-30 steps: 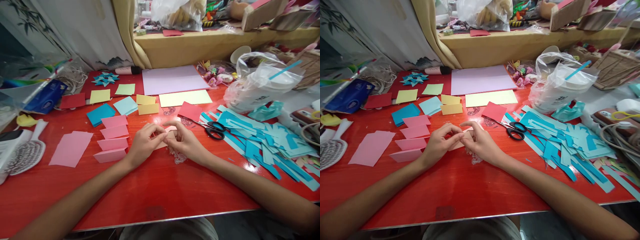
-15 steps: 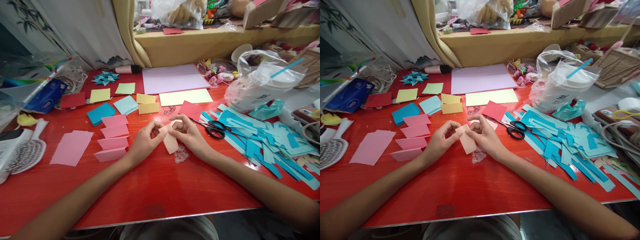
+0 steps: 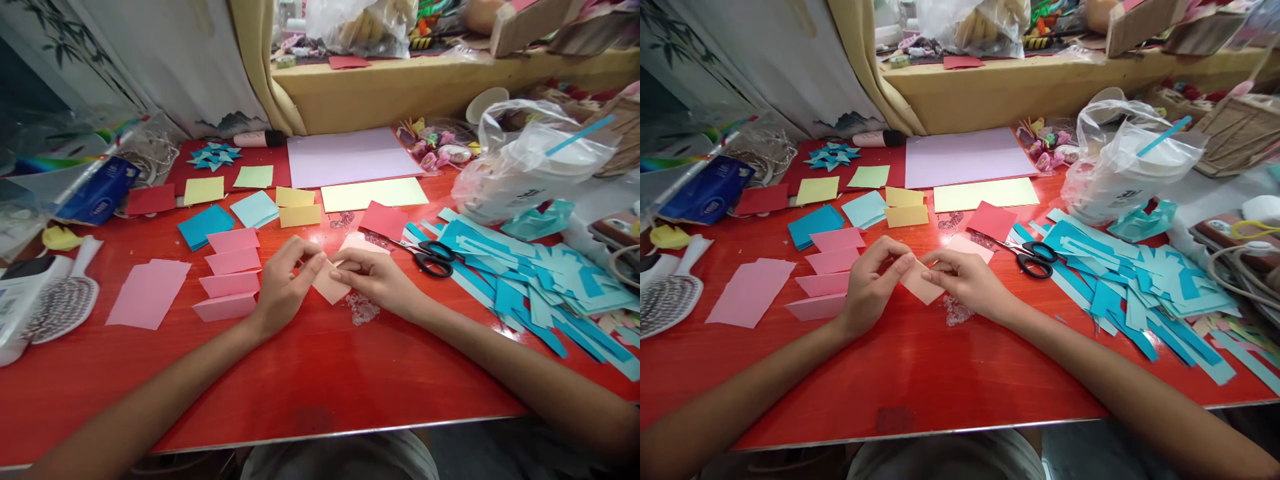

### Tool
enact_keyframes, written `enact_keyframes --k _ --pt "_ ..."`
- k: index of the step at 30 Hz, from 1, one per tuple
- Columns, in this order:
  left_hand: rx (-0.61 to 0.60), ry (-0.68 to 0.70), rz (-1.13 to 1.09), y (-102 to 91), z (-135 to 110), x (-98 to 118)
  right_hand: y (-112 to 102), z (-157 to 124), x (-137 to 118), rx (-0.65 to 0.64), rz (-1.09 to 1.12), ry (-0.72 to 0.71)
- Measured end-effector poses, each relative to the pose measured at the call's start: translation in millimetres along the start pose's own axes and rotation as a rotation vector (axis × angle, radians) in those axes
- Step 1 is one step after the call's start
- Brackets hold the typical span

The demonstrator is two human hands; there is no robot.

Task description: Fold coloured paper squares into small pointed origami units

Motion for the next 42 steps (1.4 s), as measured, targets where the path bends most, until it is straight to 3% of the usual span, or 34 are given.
enact_keyframes --k 3,6,15,21,23,26,31,36,38,42 --pt "0.105 0.040 0.047 -9.4 -4 5 -5 3 -1 -0.004 -0.134 -0.011" --pt "0.159 0.078 0.057 -13.1 -6 8 -17 5 -3 0.076 -0.265 -0.021" --pt "0.101 0.197 0.301 -7.3 -4 22 -54 3 -4 0.297 -0.456 -0.019" --pt "0.184 0.193 0.373 -36.4 6 33 -90 3 2 0.441 -0.364 -0.062" --pt "0.207 0.165 0.417 -47.1 13 27 -99 2 6 0.495 -0.363 -0.051" --pt "0.180 0.137 0.602 -52.1 23 12 -96 4 9 0.473 -0.379 -0.041" --pt "0.071 0.196 0.868 -40.7 26 -5 -82 8 6 0.395 -0.573 -0.005" --pt "0.134 0.312 0.986 -29.9 15 18 -67 11 7 0.293 -0.839 0.059" --pt "0.088 0.357 1.047 -14.1 7 27 -60 11 6 0.260 -0.941 0.064" --pt "-0.174 0.408 1.072 32.4 -13 24 -55 10 11 0.227 -0.970 0.094"
Point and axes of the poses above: each hand's wrist, its own z-axis towards the middle knuckle, its own y-axis out of the palm, x = y × z, the point moved 9 cm from there along z, towards the middle knuckle, and after that the axes turned 4 degrees about -x, right-handed, at the moved point
